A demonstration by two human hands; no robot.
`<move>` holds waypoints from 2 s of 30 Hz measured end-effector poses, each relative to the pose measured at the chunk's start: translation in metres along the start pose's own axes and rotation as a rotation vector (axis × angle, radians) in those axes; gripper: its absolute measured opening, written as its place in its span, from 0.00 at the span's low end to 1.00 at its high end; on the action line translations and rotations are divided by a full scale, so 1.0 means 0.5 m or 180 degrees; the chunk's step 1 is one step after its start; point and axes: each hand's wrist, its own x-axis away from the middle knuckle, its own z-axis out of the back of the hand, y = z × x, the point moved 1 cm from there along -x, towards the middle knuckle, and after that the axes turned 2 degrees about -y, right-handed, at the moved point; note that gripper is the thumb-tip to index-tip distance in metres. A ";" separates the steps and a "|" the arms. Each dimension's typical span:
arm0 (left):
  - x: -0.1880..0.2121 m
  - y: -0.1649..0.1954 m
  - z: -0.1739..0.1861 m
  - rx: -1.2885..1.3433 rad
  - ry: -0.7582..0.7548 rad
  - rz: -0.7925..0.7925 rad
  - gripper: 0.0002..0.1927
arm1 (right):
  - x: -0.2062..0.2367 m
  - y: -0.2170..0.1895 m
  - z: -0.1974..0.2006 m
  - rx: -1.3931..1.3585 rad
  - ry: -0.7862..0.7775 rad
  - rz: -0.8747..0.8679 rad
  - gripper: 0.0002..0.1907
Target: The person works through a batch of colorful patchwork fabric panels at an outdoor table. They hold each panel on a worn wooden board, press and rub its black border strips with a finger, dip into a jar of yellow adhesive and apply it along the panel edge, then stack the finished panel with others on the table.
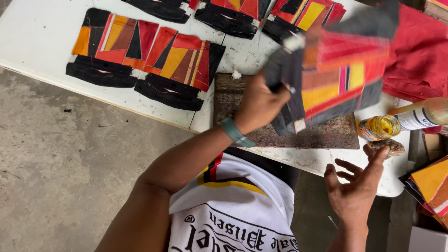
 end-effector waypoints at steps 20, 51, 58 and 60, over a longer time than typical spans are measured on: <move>0.109 -0.063 0.462 0.0938 0.1215 0.1492 0.42 | -0.004 -0.012 -0.025 0.0214 -0.0125 0.0056 0.57; 0.035 0.022 -0.310 0.2863 -0.1188 0.2679 0.48 | -0.014 -0.107 -0.064 0.0685 -0.0148 0.0608 0.58; 0.248 0.113 -0.359 0.2007 -0.3094 0.1522 0.40 | -0.104 0.057 0.239 -0.0143 0.0646 -0.0095 0.57; 0.249 0.065 -0.332 0.1179 -0.3216 0.1118 0.39 | -0.101 0.093 0.313 0.1092 0.0439 -0.0812 0.62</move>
